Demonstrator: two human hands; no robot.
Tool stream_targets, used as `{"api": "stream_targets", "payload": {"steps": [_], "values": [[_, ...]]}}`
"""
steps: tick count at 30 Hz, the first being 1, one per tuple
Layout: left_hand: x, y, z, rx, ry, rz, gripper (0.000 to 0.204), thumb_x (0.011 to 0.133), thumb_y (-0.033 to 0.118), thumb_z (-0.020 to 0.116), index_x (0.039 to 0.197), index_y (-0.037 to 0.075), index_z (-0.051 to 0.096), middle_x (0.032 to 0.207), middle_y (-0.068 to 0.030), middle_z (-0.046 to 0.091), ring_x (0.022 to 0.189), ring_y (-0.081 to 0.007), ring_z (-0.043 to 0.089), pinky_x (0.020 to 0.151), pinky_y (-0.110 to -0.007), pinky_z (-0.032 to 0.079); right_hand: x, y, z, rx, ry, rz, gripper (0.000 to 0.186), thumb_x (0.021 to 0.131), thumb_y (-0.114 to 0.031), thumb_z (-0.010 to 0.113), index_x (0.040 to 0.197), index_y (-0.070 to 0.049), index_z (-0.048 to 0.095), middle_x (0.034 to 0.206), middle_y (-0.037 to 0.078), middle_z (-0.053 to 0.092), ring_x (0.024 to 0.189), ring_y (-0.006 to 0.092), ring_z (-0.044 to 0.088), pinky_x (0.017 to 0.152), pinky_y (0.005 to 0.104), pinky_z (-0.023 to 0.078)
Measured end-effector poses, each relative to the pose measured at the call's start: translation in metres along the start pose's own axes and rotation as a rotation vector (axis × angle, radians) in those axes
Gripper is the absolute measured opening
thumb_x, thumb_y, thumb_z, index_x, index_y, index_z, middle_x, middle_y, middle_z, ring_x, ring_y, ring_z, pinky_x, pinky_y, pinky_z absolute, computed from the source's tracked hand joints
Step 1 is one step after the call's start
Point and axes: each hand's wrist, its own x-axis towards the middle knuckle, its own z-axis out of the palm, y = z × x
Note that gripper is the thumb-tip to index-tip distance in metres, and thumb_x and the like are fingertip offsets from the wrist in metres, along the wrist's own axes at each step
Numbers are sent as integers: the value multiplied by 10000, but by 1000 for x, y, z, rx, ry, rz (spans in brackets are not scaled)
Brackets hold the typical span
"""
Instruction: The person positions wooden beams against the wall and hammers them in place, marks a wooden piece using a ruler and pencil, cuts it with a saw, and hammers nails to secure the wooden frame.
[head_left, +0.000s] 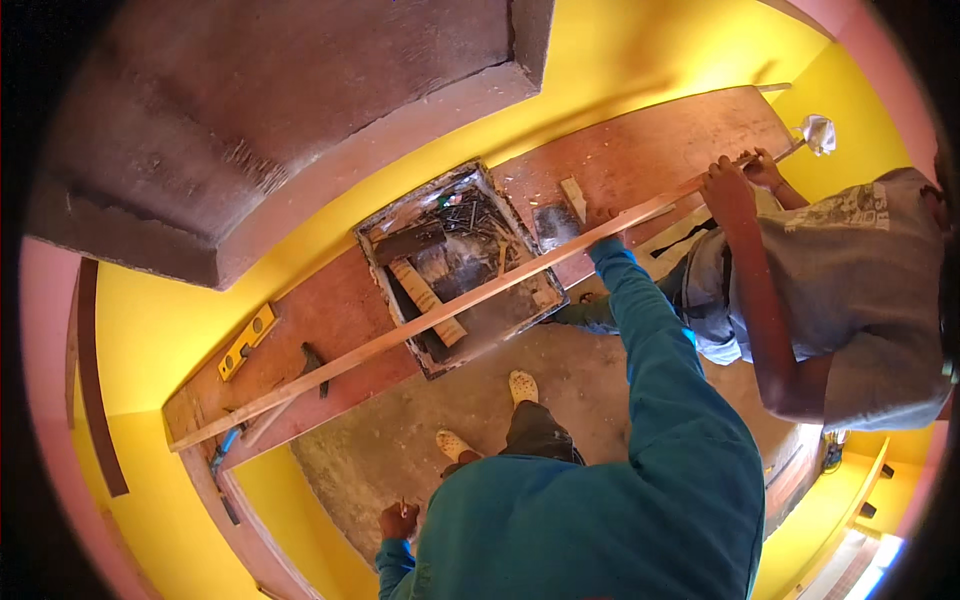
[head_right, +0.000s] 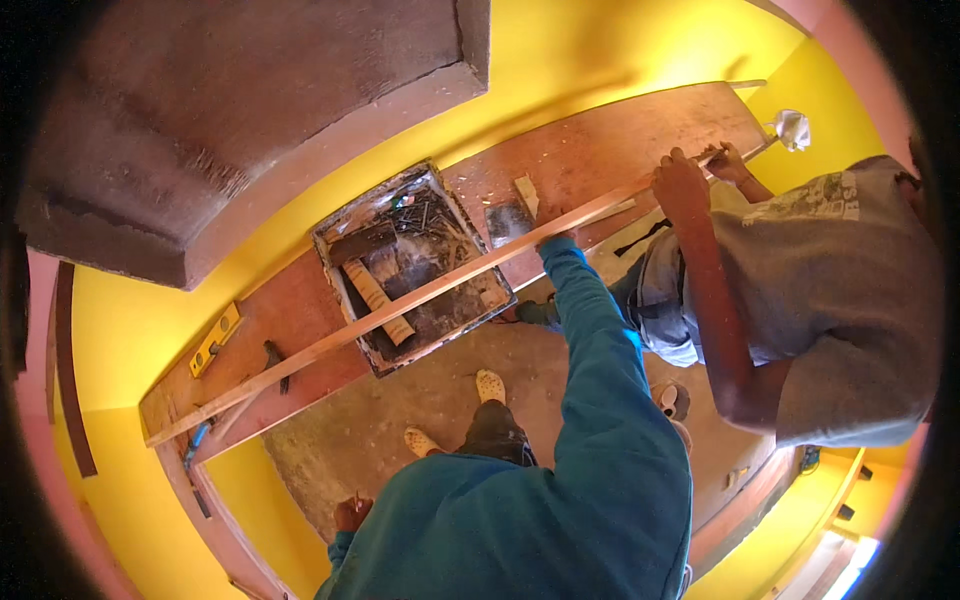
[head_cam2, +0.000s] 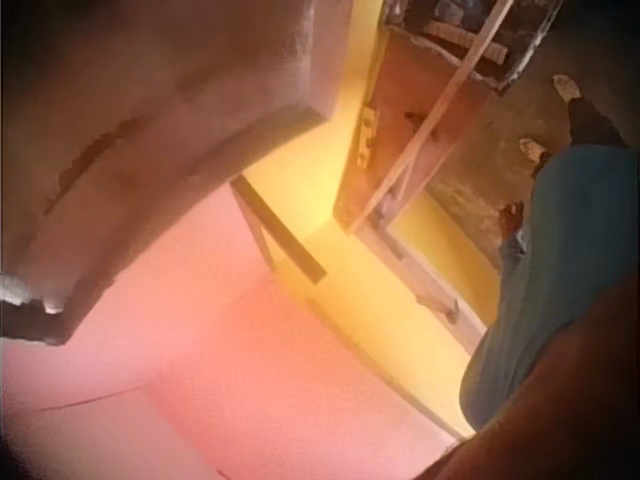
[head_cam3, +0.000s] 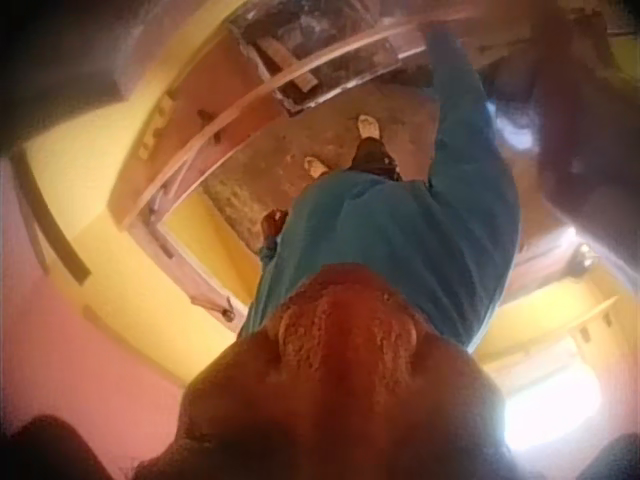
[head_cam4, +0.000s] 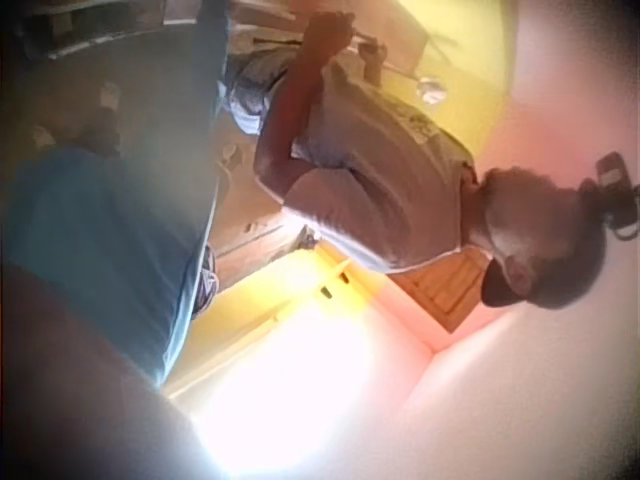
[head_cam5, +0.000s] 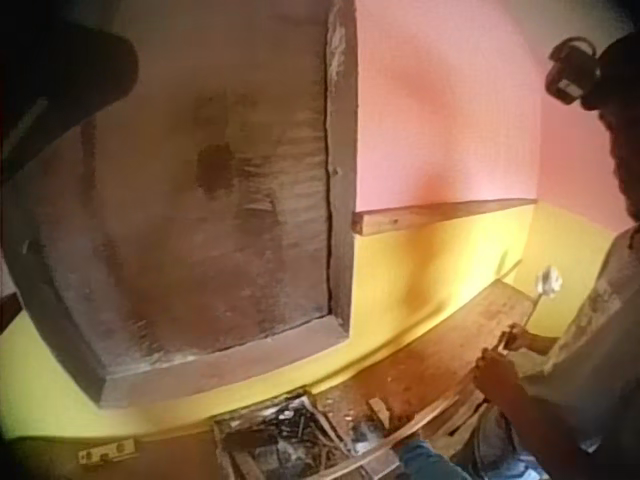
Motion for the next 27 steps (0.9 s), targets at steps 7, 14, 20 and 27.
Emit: {"api": "stream_targets", "payload": {"steps": [7,14,20,27], "values": [[22,33,-13,-21,70,-24,312,667,321,467,588,25,527,628,-192,526,609,-359,515,533,-417,408,-101,-21,-57,129,480,-63,474,690,-311,474,1070,-33,428,936,148,481,917,327,406,787,474,282],[42,25,-7,-54,-59,85,319,681,345,462,611,45,549,639,-187,536,647,-352,523,580,-418,411,-190,-23,-37,360,591,-253,447,703,-317,493,1038,-24,452,897,174,474,882,349,413,731,481,307],[61,-26,36,81,-76,446,144,776,212,393,758,130,511,530,-106,460,511,-278,492,464,-395,385,-258,-53,-52,488,491,-104,391,715,-220,468,1050,-23,427,932,185,460,870,354,419,723,449,327],[17,25,-20,-87,297,764,311,681,268,555,929,83,523,730,-127,542,669,-302,513,577,-387,410,-344,-90,-103,1194,238,-367,434,752,-137,407,1161,-10,337,1159,177,371,986,298,413,819,326,350]]}}
